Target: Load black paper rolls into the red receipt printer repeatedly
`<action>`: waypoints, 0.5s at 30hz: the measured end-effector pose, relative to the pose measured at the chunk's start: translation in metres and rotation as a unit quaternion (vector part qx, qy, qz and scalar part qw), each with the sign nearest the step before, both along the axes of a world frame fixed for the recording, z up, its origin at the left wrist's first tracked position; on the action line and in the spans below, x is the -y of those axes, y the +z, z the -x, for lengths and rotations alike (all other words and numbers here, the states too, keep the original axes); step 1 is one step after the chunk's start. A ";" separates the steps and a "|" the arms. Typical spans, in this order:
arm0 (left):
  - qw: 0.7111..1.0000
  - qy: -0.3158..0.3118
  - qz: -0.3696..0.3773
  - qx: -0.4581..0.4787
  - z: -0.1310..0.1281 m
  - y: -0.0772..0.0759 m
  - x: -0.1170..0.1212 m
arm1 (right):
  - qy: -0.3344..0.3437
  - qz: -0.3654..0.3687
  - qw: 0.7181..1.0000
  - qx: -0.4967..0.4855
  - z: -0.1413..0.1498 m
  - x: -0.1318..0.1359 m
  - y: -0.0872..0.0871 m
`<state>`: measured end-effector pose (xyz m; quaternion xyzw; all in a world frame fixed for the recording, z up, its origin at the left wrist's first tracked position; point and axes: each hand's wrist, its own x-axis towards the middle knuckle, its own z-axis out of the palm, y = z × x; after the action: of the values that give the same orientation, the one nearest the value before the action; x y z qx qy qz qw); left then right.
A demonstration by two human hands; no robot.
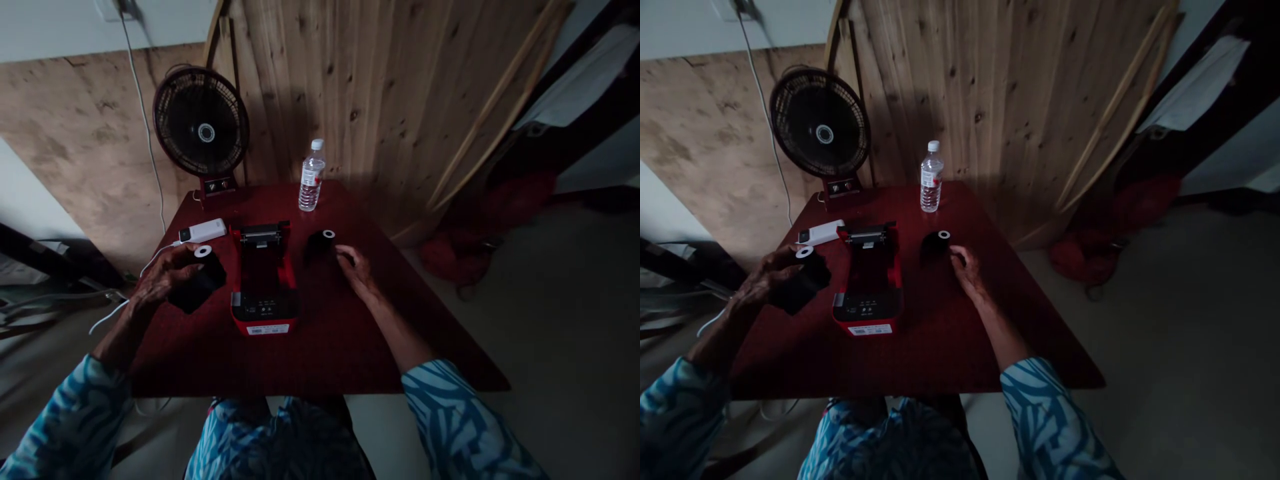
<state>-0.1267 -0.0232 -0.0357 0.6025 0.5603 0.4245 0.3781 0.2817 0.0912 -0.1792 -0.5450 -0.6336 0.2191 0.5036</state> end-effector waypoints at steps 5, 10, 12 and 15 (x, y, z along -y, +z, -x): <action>0.985 -0.114 -0.047 -0.122 -0.056 0.028 0.000 | 0.018 -0.001 1.000 -0.003 0.001 -0.002 -0.002; 0.901 -0.151 -0.090 -0.397 -0.093 0.028 -0.015 | 0.032 -0.006 0.999 -0.011 0.001 -0.004 -0.003; 0.854 -0.146 -0.053 -0.496 -0.105 0.029 -0.018 | 0.036 -0.009 0.999 -0.015 0.002 -0.006 -0.005; 0.815 -0.144 -0.032 -0.560 -0.121 0.027 -0.024 | 0.044 -0.013 0.999 -0.019 0.004 -0.009 -0.008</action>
<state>-0.0061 0.0005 -0.0089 0.8217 0.5680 -0.0285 0.0363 0.2775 0.1001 -0.1868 -0.5056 -0.6499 0.2433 0.5126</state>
